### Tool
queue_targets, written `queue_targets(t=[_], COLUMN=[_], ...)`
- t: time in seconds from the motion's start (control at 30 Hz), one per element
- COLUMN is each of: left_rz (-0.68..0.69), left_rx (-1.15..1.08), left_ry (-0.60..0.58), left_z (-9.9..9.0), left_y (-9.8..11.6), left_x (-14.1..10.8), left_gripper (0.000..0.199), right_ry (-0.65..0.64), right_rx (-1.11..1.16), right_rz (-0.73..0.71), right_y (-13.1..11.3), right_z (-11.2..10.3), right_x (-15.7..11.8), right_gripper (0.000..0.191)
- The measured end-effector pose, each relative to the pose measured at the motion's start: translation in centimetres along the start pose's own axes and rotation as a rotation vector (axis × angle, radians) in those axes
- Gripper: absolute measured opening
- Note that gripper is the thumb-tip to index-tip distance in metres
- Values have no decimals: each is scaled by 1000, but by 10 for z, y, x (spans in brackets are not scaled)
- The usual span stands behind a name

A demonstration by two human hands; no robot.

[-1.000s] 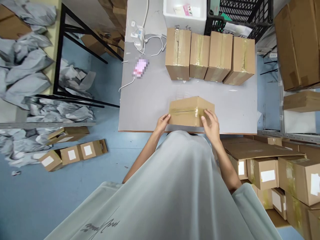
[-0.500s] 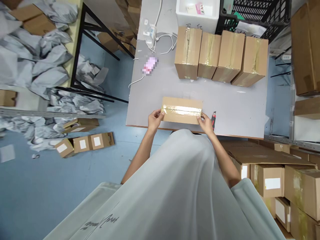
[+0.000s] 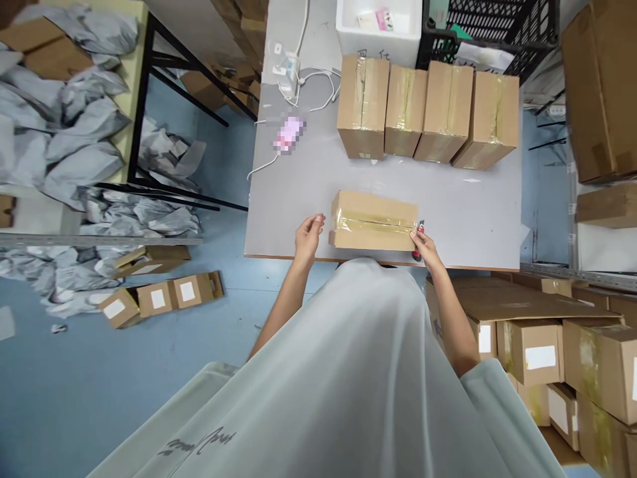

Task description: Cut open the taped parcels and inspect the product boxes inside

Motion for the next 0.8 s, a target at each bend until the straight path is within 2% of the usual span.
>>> queue_targets(t=[0.1,0.2,0.27,0.33,0.43,0.5,0.57,0.67,0.8], left_rz=[-181,-173,-136,-130,-131,-88,16,164,179], left_rx=[0,-34,-85,-149,-213,-213,-185,-120,-4], left_ry=[-46,-137,-135,-146,-192,-167,-115,-88,-85], left_z=[17,35,42,48,52,49,39,18,-3], left_y=[-13,-19,-19,-17,-8,3,18,38,43], left_x=[6,2,-5,-12,-22,-27,-32,-38,-39], left_gripper=[38,44,47,49,55,59,61,60,56], right_ry=[163,387,417,304,77,5,-29,-104,-147], right_rx=[-57,-218,-293,-316,-362,-392,-363,-244,-198], right_rz=[-29,-112,-202,-276,-302,-292,-287,-288,-226], right_y=[-1,-16,-34,-53,-79,-93,-102,-104,-87], right_z=[-18,-24,-14,6,41,57,65,71,85], right_x=[-5,-22,-39,-55,-72,-77,-76,-67,-52], right_gripper=[94,105,103,93,86,91,93,86,89])
Point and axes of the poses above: each hand's wrist, its own x-axis towards the middle knuckle, its own z-axis out of the palm, y = z × x, the point moved 3 cm from there along x, towards the middle knuckle, and after that the axes turned 8 degrees about -y, right-handed, at the moved point
